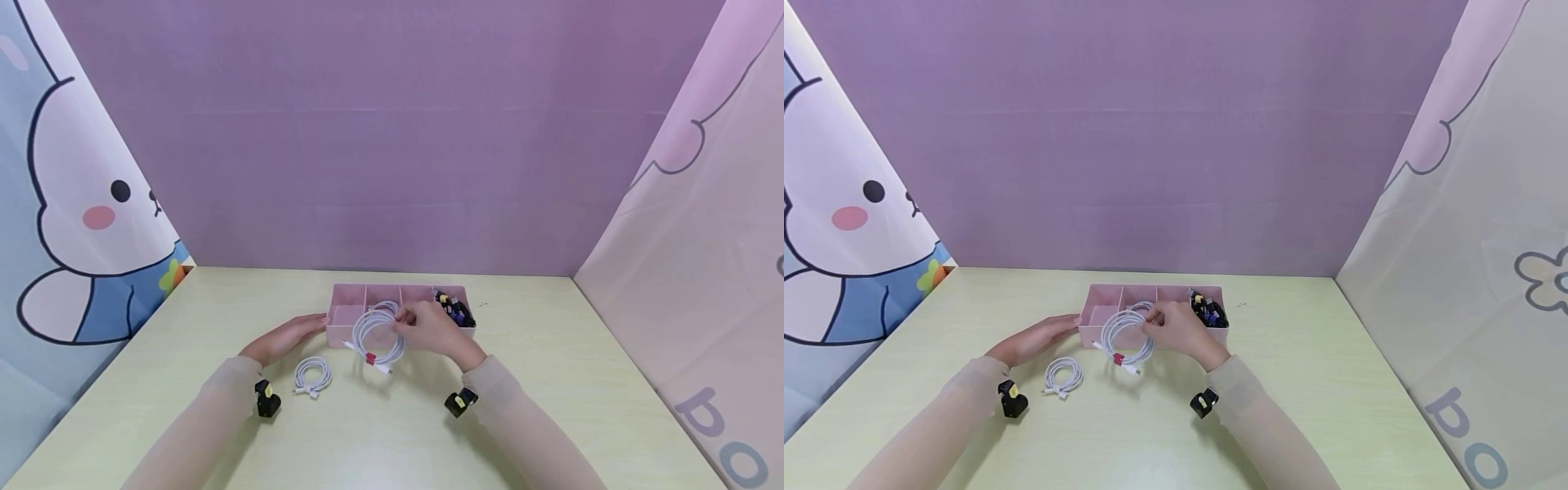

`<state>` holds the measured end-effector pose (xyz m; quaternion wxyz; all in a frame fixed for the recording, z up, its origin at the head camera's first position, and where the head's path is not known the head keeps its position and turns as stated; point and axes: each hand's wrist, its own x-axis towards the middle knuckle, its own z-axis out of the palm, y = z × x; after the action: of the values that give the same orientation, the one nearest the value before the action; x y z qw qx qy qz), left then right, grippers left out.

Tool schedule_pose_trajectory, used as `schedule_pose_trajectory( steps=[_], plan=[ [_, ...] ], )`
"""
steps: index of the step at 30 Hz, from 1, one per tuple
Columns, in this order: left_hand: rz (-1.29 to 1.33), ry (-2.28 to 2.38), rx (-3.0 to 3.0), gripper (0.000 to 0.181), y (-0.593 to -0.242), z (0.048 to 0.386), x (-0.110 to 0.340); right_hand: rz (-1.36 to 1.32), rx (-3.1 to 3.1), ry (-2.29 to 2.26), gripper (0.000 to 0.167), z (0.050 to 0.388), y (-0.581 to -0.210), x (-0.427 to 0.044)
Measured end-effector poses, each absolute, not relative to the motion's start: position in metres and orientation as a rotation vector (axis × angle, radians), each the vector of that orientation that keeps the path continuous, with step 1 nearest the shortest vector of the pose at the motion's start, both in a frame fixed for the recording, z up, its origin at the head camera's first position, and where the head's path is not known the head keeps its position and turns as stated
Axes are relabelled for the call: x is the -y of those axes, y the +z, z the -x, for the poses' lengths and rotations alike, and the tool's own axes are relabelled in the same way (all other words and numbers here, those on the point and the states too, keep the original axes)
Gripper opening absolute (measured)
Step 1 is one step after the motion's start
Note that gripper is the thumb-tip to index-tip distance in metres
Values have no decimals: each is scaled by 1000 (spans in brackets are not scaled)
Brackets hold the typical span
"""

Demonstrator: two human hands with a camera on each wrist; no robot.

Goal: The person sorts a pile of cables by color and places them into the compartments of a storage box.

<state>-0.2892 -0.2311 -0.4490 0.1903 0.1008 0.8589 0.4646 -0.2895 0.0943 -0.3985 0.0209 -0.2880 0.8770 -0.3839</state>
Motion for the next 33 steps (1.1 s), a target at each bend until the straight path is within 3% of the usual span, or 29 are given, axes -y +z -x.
schedule_pose_trajectory(
  steps=[33],
  plan=[
    [-277, 1308, -2408, 69, -447, 287, 231, 703, -2824, -1252, 9, 311, -394, -104]
  ],
)
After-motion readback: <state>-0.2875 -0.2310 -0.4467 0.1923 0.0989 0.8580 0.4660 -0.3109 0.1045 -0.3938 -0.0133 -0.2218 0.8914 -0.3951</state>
